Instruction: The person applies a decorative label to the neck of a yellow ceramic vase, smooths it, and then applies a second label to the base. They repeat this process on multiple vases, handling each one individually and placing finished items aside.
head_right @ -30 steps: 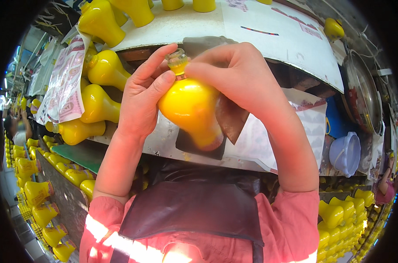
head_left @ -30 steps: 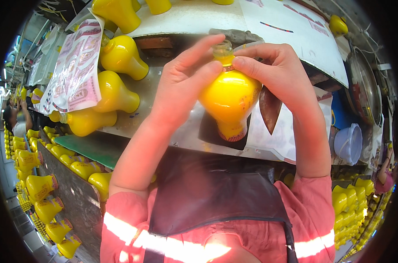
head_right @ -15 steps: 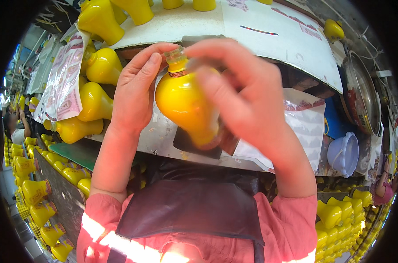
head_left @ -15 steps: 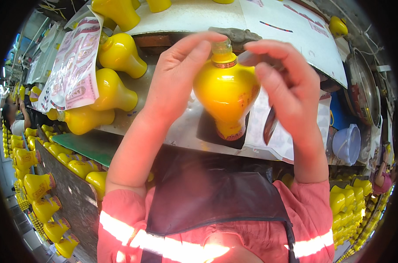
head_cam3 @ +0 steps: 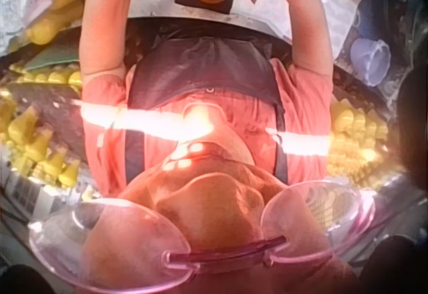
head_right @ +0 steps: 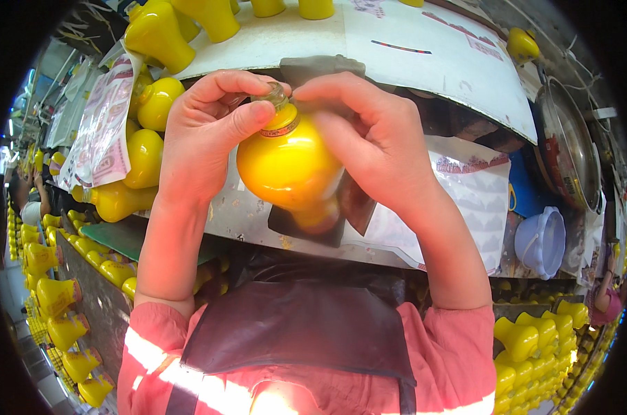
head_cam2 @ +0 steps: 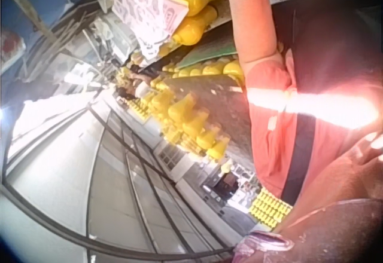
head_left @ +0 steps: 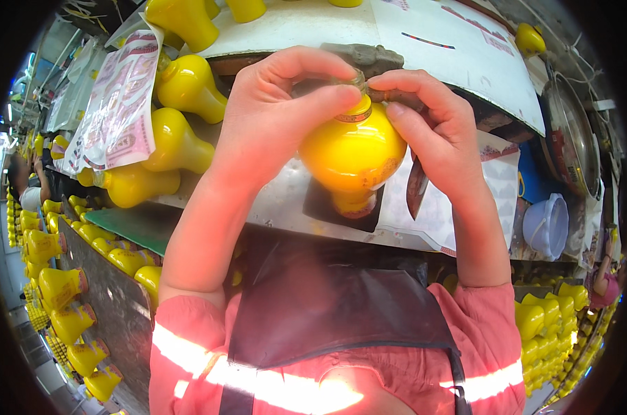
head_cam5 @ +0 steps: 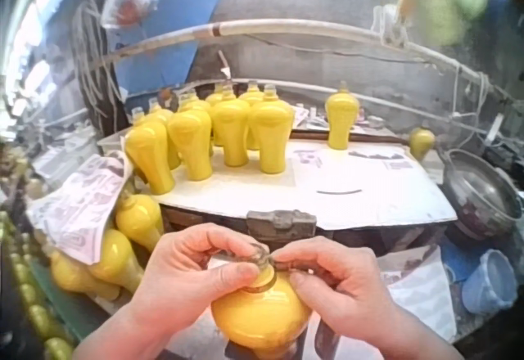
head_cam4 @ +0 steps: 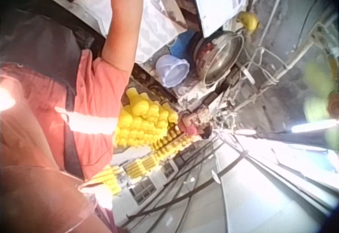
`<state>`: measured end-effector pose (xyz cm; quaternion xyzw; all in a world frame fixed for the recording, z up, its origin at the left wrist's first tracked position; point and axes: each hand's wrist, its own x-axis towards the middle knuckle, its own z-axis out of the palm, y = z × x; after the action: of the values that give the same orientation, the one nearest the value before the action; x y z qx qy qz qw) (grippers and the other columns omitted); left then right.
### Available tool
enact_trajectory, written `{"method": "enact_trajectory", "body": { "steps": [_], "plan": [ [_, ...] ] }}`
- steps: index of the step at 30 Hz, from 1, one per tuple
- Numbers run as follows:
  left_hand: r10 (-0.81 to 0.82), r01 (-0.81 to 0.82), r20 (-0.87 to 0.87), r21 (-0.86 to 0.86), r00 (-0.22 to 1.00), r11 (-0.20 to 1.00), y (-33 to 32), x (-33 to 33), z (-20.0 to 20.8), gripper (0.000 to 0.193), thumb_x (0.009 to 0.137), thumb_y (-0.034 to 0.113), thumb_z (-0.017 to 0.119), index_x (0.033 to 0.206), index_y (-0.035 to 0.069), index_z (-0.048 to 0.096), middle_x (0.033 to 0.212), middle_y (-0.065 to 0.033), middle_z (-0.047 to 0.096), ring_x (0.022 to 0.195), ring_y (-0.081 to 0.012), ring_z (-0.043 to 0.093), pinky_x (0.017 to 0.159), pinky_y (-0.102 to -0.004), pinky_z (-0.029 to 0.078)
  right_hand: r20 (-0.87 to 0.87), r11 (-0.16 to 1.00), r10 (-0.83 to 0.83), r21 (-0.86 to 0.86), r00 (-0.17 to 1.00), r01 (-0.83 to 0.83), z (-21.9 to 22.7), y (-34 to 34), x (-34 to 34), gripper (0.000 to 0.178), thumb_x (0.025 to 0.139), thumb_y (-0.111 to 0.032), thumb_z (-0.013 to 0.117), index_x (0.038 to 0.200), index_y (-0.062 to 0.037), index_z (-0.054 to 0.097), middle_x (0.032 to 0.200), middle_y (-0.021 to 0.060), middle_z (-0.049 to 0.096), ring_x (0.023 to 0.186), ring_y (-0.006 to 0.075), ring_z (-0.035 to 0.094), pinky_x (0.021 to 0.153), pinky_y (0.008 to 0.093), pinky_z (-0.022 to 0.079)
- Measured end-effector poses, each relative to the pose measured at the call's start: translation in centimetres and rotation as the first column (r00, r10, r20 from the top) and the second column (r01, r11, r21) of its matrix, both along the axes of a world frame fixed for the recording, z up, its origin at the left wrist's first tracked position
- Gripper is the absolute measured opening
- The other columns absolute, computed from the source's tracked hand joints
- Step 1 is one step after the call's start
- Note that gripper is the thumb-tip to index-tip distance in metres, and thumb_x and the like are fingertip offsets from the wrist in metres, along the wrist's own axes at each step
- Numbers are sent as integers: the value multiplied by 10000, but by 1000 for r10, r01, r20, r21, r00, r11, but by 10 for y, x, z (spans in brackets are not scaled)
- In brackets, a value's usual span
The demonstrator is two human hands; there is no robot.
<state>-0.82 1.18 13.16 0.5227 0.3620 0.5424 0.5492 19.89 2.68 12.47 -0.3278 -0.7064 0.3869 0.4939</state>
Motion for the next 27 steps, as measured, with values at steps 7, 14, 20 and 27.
{"method": "enact_trajectory", "body": {
  "steps": [7,14,20,27],
  "plan": [
    [70,-71,-12,-31,997,997,-1,4,1,157,898,17,751,1054,12,737,1043,-42,742,918,-104,697,846,-256,564,368,945,3,304,930,-124,7,-31,12,242,946,55,592,1140,-14,720,1022,94,766,833,107,693,719,239,532],
    [29,-29,-21,-10,999,1000,-11,3,2,165,932,2,709,1097,9,706,1180,-145,738,1010,-167,708,936,-325,586,40,1000,-19,23,999,18,-1,-13,8,175,966,-25,618,1108,-39,719,922,50,746,811,78,667,724,236,523],
    [48,-48,5,-16,999,999,-11,5,1,186,893,14,759,1078,6,740,1020,-42,747,911,-127,722,847,-270,585,26,984,47,-171,999,-42,5,-5,12,164,972,-66,630,1106,-35,719,917,51,741,788,85,661,718,239,520],
    [99,-97,-41,35,994,995,-5,3,-3,181,950,127,737,1099,25,756,1016,1,730,935,-66,652,853,-238,528,293,907,-104,420,951,-30,9,-32,0,227,915,-25,664,1129,-74,718,979,116,750,727,224,717,643,307,550]
  ]
}}
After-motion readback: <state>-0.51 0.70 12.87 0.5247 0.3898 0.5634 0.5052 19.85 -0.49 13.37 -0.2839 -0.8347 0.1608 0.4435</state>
